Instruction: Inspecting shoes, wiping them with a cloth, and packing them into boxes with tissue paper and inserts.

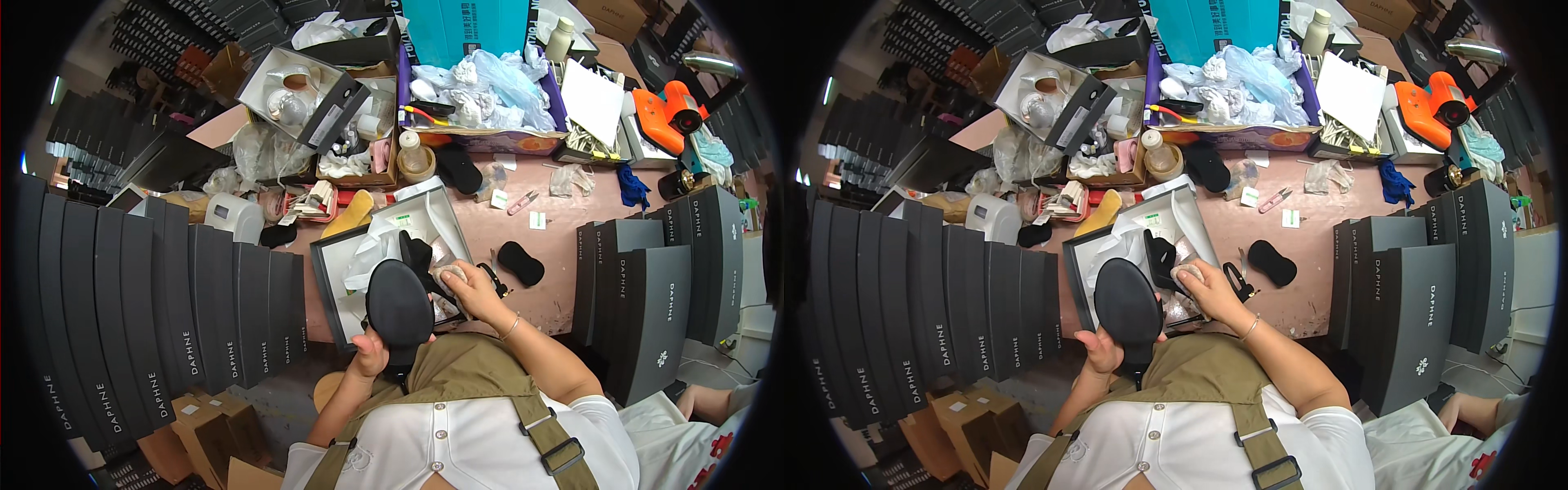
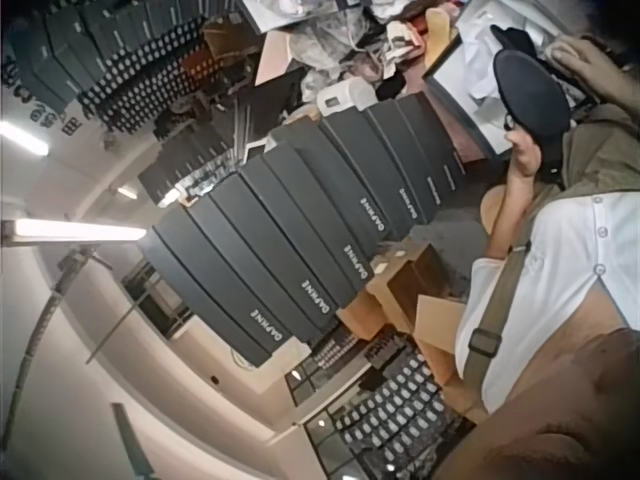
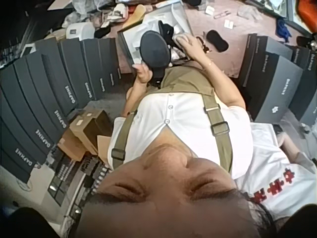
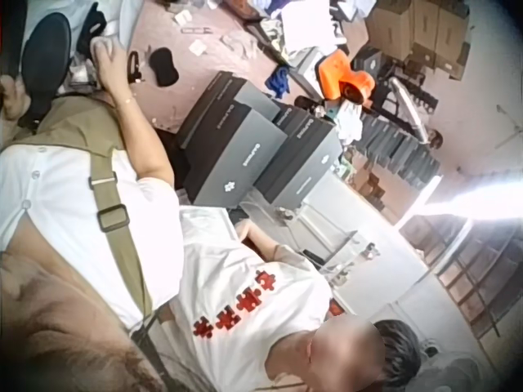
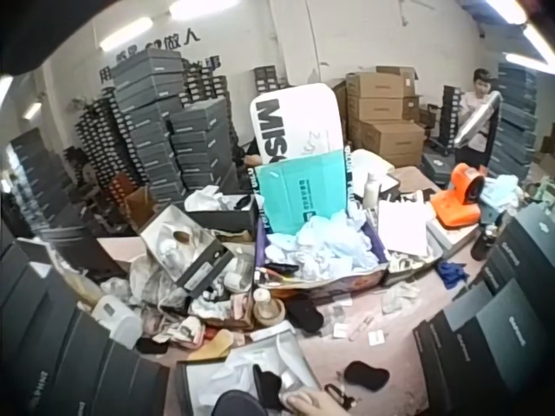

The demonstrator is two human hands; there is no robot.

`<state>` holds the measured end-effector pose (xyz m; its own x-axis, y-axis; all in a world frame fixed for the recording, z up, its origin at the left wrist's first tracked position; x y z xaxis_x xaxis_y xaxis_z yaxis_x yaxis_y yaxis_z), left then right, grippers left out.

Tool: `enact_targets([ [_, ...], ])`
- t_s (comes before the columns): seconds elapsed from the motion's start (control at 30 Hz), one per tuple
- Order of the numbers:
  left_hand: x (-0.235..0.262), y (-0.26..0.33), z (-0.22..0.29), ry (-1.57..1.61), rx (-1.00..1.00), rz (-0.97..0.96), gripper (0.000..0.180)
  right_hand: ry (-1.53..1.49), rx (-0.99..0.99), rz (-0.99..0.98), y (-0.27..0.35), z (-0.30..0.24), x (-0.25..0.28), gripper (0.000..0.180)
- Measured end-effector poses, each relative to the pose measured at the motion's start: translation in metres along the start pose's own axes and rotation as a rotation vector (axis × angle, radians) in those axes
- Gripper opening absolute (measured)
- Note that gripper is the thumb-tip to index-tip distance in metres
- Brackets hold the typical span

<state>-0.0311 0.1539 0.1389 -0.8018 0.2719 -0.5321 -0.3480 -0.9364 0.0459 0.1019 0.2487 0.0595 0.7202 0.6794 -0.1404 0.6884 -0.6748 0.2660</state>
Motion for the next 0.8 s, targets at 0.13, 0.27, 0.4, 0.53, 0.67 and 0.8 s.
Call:
enact_targets([
  [0.13,0.0008,0.0029,-0.0017,-0.011,0.009,-0.010,0.124,-0.006,-0.005,0.006,0.0002,0.0017,0.0002,0.023],
  [0.27,0.0008,0.0030,-0.0016,-0.010,0.006,-0.007,0.124,-0.007,-0.010,0.002,0.0007,0.0023,-0.0009,0.023],
  [0.4,0.0006,0.0036,-0.0013,-0.001,0.003,0.012,0.124,-0.006,-0.014,-0.009,0.0015,-0.0028,-0.0022,0.022],
  [0.53,0.0014,0.0033,-0.0024,-0.005,0.007,-0.006,0.124,-0.006,-0.012,-0.010,0.0011,0.0004,-0.0020,0.023],
  [0.67,0.0022,0.0026,-0.0019,-0.010,0.014,-0.016,0.123,0.016,-0.019,-0.013,0.0012,-0.0010,-0.0019,0.023],
  [0.8,0.0015,0.0007,-0.0010,-0.004,0.018,-0.024,0.120,0.018,-0.023,-0.017,0.0008,-0.0012,-0.0017,0.024],
])
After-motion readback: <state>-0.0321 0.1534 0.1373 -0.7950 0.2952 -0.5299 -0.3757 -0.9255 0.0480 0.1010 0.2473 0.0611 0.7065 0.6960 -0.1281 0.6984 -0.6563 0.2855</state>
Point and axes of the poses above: each hand's wrist, its own y-axis away from the middle knuckle, its own x-axis out of the back of the hand, z = x × y, the point moved 7 cm from there along -y, towards the middle knuckle, and after that the axes turned 14 degrees about -z, right-handed, at the moved point
